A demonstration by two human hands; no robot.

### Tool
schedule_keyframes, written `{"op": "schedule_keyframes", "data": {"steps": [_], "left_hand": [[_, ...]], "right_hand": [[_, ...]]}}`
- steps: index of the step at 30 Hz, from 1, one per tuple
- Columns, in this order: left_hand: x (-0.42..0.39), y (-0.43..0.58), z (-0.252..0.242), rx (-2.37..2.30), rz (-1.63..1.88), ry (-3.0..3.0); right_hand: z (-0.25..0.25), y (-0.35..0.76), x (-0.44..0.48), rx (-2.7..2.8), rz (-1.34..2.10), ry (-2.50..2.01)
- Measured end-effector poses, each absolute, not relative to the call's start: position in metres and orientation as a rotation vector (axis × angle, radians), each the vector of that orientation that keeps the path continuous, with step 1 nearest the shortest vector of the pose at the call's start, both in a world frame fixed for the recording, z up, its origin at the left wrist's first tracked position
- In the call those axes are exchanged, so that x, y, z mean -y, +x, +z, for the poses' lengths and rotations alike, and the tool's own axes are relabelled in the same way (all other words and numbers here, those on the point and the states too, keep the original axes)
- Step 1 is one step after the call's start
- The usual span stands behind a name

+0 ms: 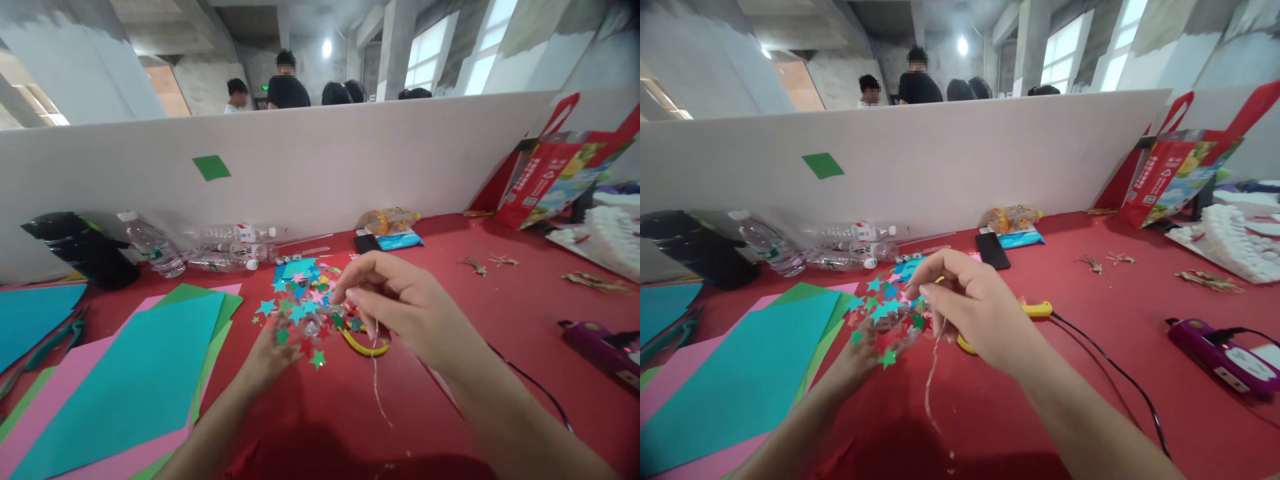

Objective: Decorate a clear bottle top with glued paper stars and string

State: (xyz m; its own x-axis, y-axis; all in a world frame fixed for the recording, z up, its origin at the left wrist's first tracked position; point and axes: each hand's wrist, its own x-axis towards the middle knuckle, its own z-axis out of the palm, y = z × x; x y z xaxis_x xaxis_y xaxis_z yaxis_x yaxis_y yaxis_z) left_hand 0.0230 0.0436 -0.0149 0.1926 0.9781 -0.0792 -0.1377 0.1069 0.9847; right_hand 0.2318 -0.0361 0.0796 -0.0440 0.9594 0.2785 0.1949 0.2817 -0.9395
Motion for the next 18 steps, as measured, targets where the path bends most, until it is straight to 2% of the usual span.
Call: {"op": "schedule_keyframes", "data": {"steps": [4,7,9,15,18], "left_hand": [[-0.037,0.032,-0.004,-1.021,0.861,1.241],[-0.037,0.033,0.002,-0.933,0.76,1.262],[-0.039,0.032,0.004,-0.887,0.756,1.246],[-0.041,0.027,0.001,-0.808,0.856,1.207],[-0.042,0.027,0.001,-0.823,0.958,1.176]], "right_hand": [[0.077,0.238,0.031,1.477,1.026,-1.143],[0.074,0.242,0.029,1.534,0.816,-1.274],[0.073,0.243,0.028,1.591,0.678,-1.265],[0.075,0.243,0.029,1.562,0.665,-1.132],[0.074,0.235,0.033,1.652,0.329,-1.222]]}}
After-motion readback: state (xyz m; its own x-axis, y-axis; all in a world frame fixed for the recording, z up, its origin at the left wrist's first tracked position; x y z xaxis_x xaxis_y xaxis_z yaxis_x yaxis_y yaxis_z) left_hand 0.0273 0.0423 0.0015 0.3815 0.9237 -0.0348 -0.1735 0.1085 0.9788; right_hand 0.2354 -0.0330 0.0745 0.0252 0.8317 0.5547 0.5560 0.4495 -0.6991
